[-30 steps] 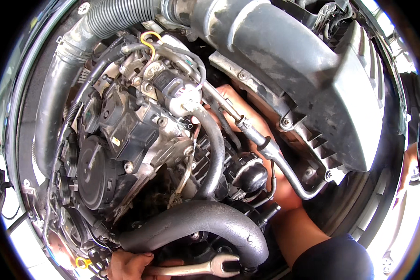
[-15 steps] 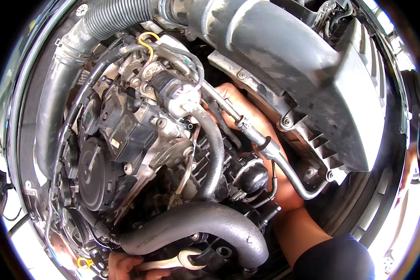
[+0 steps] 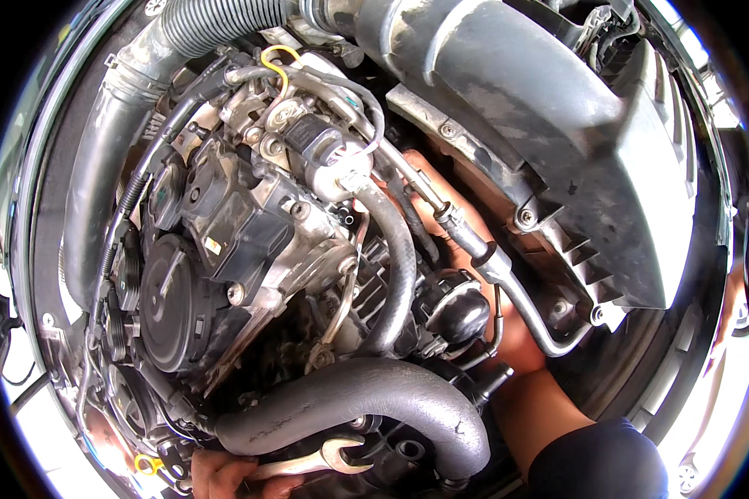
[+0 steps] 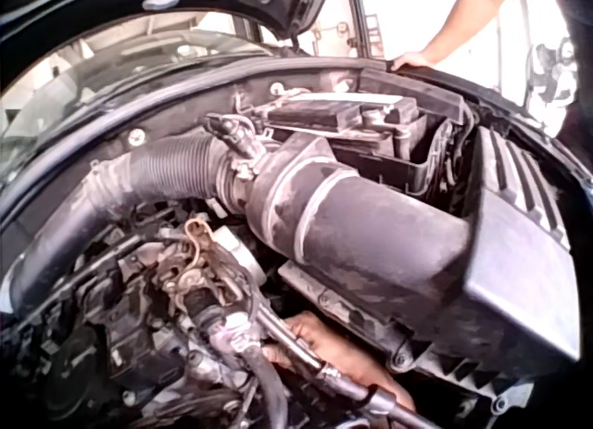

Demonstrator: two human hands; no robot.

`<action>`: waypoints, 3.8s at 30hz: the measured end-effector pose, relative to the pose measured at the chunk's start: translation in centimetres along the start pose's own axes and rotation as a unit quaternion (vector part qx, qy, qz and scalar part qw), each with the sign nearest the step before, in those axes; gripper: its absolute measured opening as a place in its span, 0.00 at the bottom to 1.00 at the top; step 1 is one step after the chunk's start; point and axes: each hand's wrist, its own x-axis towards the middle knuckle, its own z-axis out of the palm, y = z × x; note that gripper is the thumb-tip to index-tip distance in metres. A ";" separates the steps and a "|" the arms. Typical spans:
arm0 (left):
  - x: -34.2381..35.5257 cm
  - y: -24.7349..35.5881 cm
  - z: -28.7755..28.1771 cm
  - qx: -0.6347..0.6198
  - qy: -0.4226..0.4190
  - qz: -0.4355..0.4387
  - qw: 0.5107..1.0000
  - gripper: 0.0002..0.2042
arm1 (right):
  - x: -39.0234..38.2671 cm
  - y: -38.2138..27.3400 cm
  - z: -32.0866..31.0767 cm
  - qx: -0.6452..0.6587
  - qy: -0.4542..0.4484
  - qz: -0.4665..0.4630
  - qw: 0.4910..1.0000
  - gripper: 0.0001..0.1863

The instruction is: The person works inside the engine bay of a car, using a wrench to reach and loosen or tighten components located deep behind the main engine block while another person stands nearby.

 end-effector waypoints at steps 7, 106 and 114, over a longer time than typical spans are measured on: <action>0.5 0.1 0.0 0.022 0.013 0.046 0.999 0.21 | 0.2 0.2 0.0 0.008 -0.002 0.002 1.000 0.11; 14.2 4.1 4.6 -0.163 -0.260 0.197 0.931 0.40 | -1.3 0.7 1.9 -0.044 0.047 -0.021 0.998 0.11; 14.2 4.5 4.9 -0.196 -0.255 0.177 0.930 0.41 | -1.8 0.1 1.5 -0.051 0.053 -0.019 0.997 0.12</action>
